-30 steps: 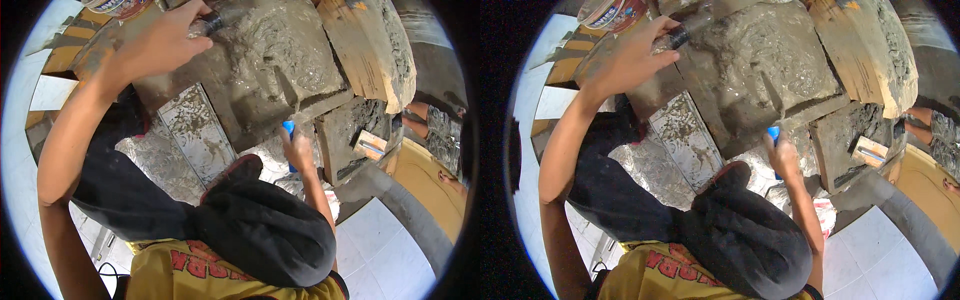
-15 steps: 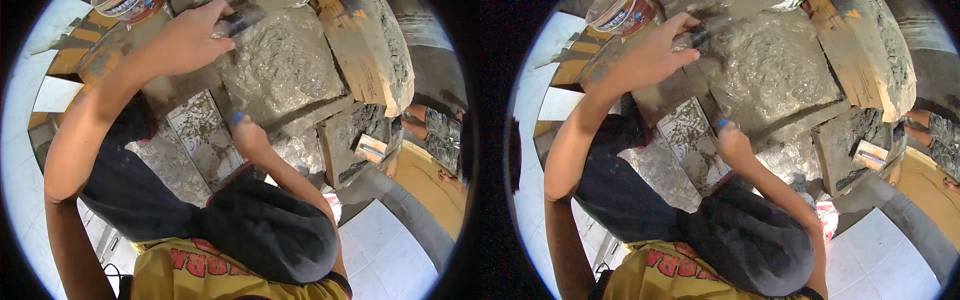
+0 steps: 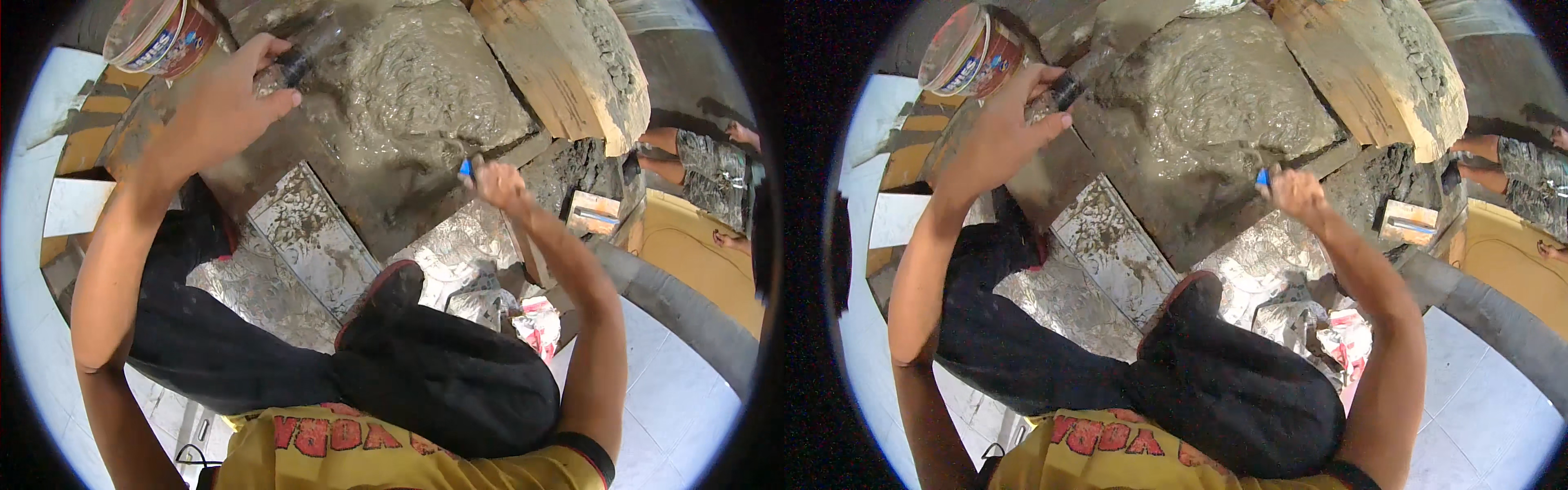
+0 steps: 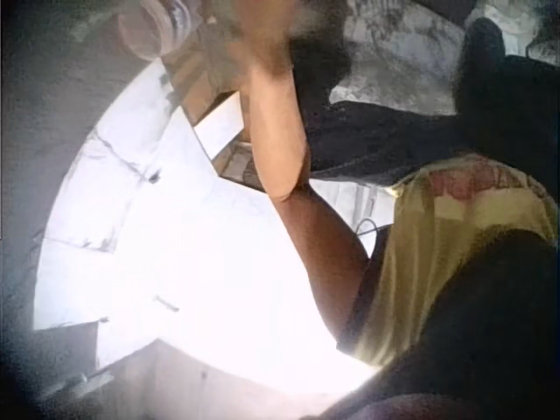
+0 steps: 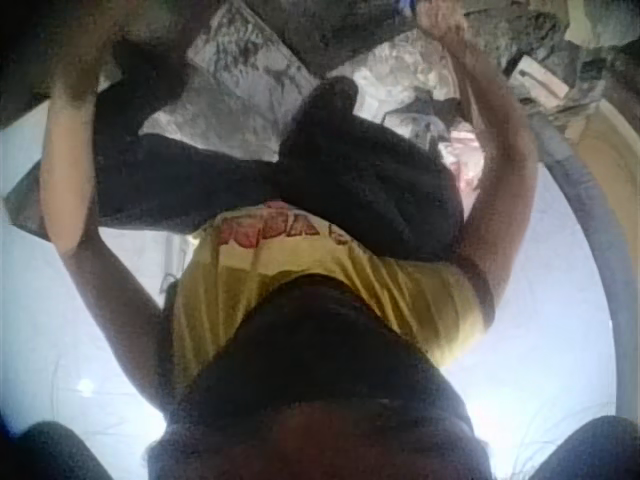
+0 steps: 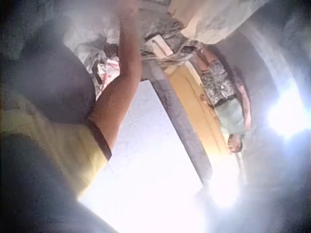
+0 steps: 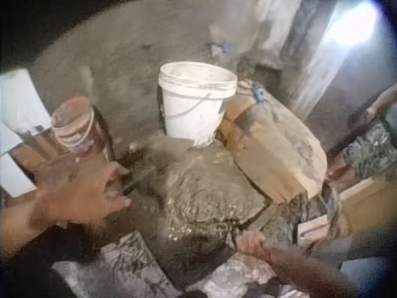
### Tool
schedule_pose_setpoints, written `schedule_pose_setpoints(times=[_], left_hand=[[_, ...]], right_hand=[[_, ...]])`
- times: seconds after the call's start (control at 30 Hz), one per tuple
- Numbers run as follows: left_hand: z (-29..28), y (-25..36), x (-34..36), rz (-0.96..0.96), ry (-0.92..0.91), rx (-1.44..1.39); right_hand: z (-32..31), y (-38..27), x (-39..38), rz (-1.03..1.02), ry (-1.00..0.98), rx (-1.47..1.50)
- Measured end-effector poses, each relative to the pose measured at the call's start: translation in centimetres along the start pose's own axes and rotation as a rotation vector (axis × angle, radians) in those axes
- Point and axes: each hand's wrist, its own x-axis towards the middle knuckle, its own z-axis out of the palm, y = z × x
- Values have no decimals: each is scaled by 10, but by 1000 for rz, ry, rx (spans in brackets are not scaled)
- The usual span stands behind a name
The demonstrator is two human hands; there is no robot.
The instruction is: The person applies mortar onto the back of a tile using a trowel while crouching in a construction area.
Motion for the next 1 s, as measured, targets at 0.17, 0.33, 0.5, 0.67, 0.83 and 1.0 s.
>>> schedule_pose_setpoints(times=[0.17,0.33,0.5,0.67,0.83,1.0], left_hand=[[8,2,-7,-3,-73,-35],[-3,24,-11,-200,-209,-264],[0,33,-3,-258,-256,-412],[-6,49,-6,-306,-176,-357],[-19,68,-13,-341,-139,-413],[-14,48,-22,-407,-113,-483]], right_hand=[[6,42,11,183,-167,208],[-27,45,-42,503,-307,308],[-1,6,-42,231,-87,423],[17,48,14,-78,-70,41],[6,90,-17,297,-161,237],[-8,60,-43,377,-155,322]])
